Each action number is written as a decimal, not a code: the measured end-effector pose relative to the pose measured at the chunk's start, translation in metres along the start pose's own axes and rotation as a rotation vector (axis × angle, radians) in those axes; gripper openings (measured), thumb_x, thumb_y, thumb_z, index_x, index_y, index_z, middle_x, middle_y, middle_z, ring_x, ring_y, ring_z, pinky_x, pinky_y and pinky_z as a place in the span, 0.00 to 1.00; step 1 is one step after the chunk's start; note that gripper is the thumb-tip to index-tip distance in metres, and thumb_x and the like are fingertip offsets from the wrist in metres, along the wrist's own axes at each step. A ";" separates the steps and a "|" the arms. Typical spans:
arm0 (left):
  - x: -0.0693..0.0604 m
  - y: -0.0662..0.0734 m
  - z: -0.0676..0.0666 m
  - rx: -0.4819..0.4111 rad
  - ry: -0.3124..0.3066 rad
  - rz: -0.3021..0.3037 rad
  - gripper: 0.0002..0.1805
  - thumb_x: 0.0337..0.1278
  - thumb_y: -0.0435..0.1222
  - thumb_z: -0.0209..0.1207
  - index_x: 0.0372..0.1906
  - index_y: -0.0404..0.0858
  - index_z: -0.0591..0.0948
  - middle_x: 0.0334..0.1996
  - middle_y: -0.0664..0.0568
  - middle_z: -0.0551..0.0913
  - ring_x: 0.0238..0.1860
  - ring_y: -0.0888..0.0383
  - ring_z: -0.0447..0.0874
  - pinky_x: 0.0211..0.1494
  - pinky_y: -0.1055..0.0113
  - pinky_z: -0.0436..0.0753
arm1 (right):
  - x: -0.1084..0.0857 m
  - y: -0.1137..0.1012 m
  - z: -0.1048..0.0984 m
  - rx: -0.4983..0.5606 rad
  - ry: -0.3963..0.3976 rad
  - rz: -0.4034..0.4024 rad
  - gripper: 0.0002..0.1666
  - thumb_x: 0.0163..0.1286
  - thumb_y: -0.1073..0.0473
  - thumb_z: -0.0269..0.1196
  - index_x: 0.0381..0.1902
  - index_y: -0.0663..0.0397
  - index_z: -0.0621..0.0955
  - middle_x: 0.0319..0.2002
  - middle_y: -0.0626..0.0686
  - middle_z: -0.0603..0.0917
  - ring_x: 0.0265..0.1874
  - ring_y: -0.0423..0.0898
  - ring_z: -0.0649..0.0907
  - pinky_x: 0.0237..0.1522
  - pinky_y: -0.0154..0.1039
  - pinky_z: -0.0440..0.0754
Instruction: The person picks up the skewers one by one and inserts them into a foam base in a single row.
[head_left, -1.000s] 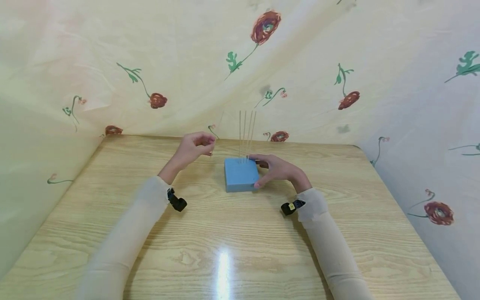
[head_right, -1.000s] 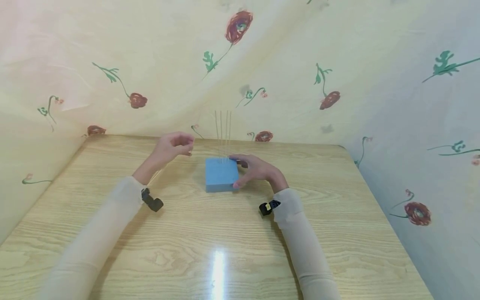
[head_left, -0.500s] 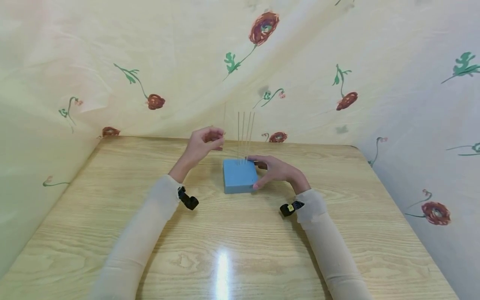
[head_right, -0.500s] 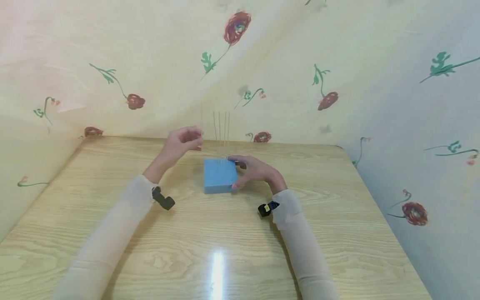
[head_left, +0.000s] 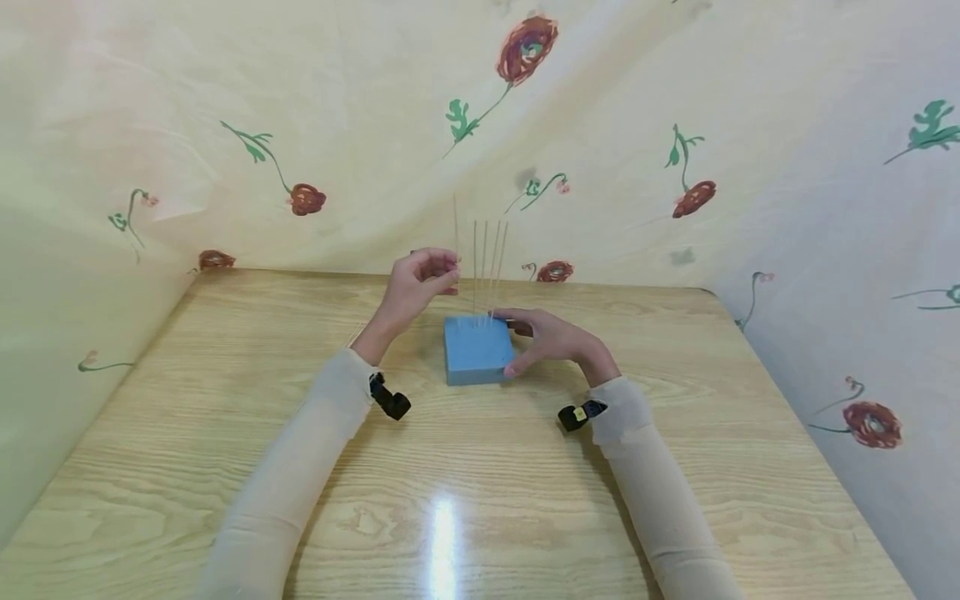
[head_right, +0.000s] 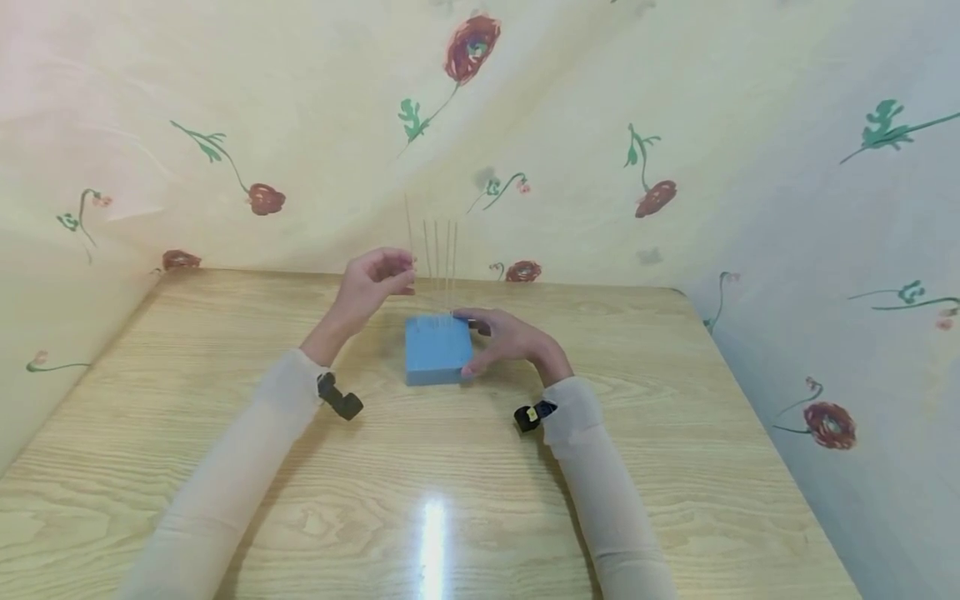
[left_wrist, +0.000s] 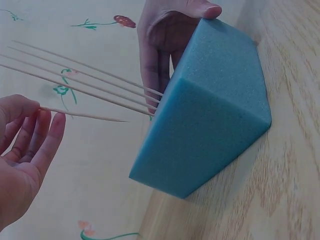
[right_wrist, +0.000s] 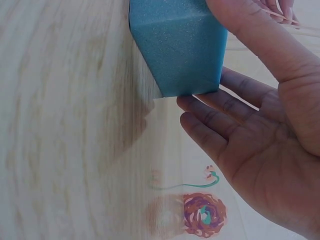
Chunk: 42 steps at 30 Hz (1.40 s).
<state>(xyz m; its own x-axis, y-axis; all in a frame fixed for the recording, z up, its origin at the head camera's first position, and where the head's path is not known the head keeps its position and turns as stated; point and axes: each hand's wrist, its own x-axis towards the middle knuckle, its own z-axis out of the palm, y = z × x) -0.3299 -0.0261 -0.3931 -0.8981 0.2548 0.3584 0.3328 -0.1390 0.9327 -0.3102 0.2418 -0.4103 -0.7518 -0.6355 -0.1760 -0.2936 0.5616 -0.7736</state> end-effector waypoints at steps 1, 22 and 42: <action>0.000 -0.001 0.001 -0.001 0.000 0.002 0.14 0.66 0.25 0.62 0.53 0.24 0.79 0.41 0.42 0.82 0.41 0.55 0.84 0.44 0.65 0.90 | 0.000 0.000 0.000 0.000 0.000 0.002 0.62 0.53 0.57 0.81 0.80 0.57 0.60 0.79 0.60 0.61 0.78 0.62 0.63 0.78 0.57 0.61; 0.000 -0.010 0.006 0.071 -0.016 0.069 0.14 0.66 0.24 0.60 0.52 0.19 0.79 0.36 0.56 0.84 0.39 0.56 0.84 0.43 0.66 0.90 | 0.003 -0.001 0.002 0.005 0.006 -0.007 0.63 0.52 0.57 0.82 0.79 0.59 0.60 0.79 0.59 0.62 0.77 0.61 0.64 0.79 0.57 0.61; -0.002 -0.010 0.009 0.086 -0.021 0.070 0.12 0.66 0.25 0.62 0.51 0.23 0.81 0.41 0.42 0.85 0.41 0.53 0.85 0.44 0.63 0.90 | -0.001 -0.002 0.004 0.013 0.007 0.022 0.63 0.52 0.56 0.82 0.80 0.57 0.60 0.79 0.59 0.61 0.78 0.61 0.63 0.79 0.57 0.60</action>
<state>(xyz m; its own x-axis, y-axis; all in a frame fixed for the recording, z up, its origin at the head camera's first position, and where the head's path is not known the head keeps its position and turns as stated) -0.3286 -0.0168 -0.4033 -0.8657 0.2678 0.4229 0.4188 -0.0751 0.9050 -0.3063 0.2395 -0.4107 -0.7621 -0.6195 -0.1885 -0.2698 0.5684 -0.7772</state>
